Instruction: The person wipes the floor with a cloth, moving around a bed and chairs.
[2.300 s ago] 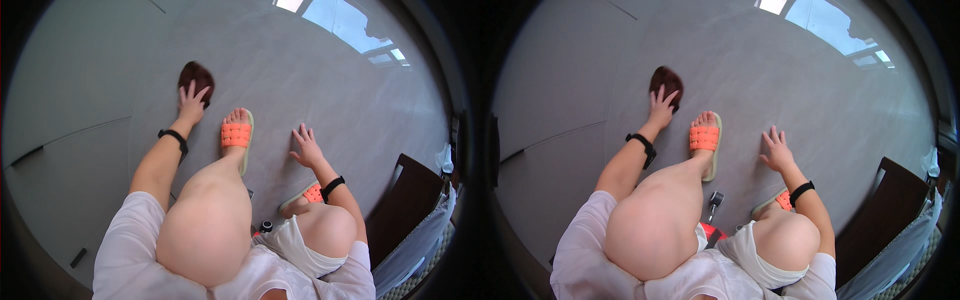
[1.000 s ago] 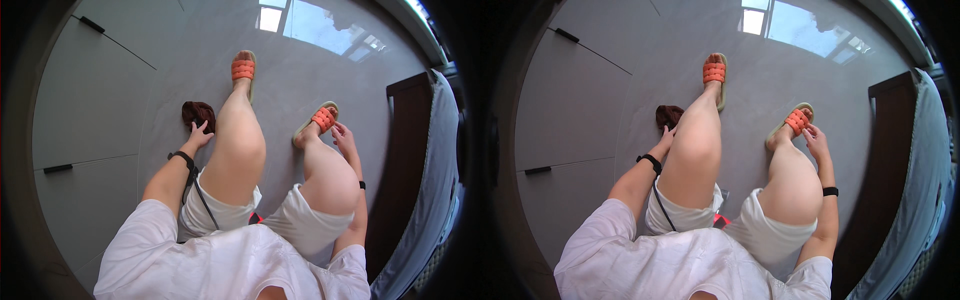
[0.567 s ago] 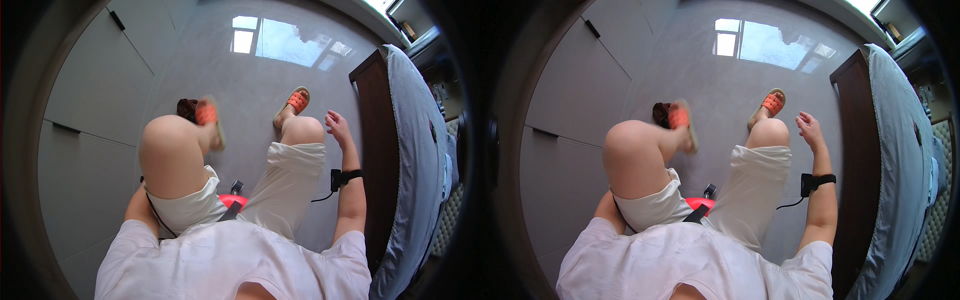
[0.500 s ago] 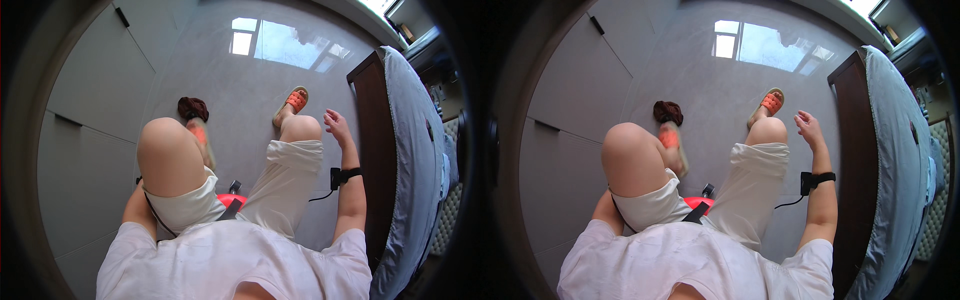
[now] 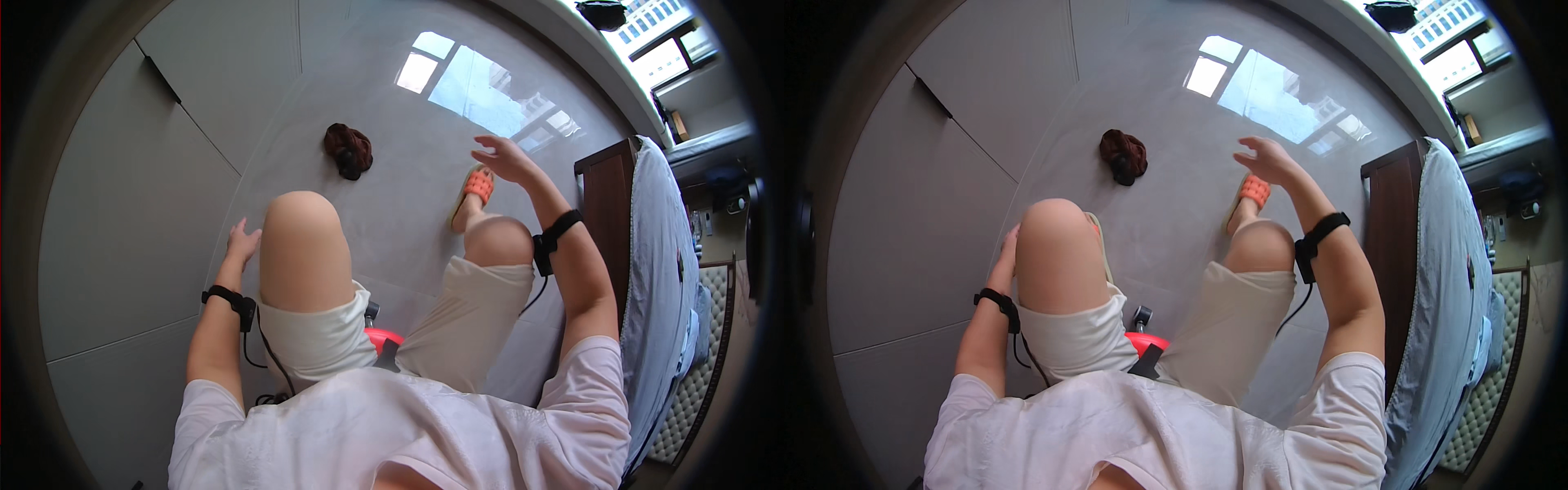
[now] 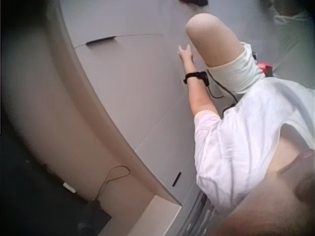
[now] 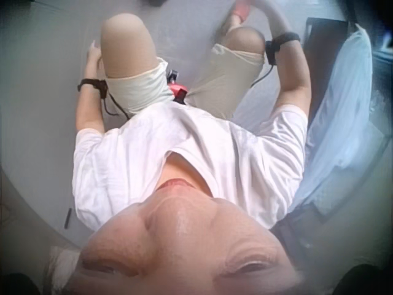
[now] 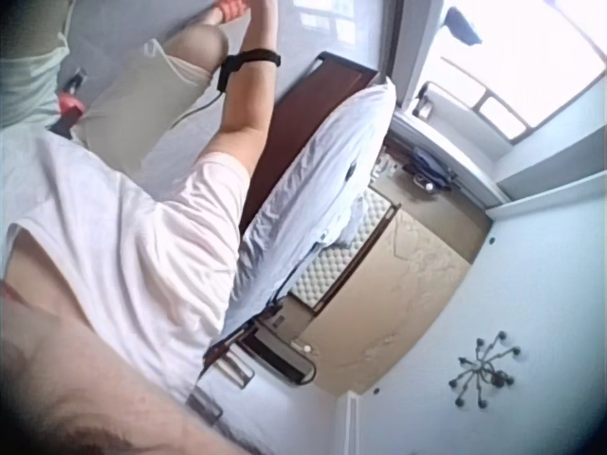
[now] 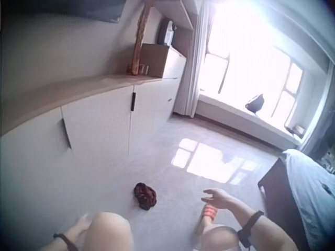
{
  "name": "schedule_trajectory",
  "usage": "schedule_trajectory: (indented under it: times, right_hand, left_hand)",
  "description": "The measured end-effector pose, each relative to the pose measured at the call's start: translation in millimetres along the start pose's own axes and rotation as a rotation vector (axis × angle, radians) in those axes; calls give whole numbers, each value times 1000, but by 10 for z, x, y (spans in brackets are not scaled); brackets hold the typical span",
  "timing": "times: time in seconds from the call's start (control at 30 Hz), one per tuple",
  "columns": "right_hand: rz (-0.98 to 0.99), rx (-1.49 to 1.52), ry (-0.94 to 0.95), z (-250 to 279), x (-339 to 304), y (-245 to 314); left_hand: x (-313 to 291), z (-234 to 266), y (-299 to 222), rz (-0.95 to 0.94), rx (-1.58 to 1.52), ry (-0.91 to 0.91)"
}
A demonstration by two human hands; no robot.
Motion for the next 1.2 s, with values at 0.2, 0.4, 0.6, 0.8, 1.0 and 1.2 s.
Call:
schedule_trajectory:
  times: [0.2, 0.4, 0.6, 0.8, 1.0, 1.2]
  right_hand:
    - [228, -113, 383, -663, 97, 812]
    - [-101, -65, 518, -895, 416, -128]
    - [-280, 120, 376, -1475, 811, -957]
    - [-155, 216, 450, -2222, 1213, -856]
    - [-30, 267, 332, -2527, 1474, -962]
    - [-21, 20, 283, -2672, 1423, -997]
  left_hand:
    - [-276, -124, -1059, -60, 210, 0]
    - [179, -859, -1609, -182, 435, 110]
    - [743, -1761, -2156, -297, 175, 119]
    - [1169, -2039, -2700, -83, 235, 68]
    - [1079, -2335, -2823, -302, 261, 423]
    - [601, -2710, -3120, -44, -101, 918]
Point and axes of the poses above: each hand's wrist, its own x-axis towards the middle knuckle, its own z-axis out of the back of the hand, y = z × x, the point moved 5 cm from there along x, towards the middle knuckle, and after that the axes turned 7 degrees about z, right-handed, at the moved point
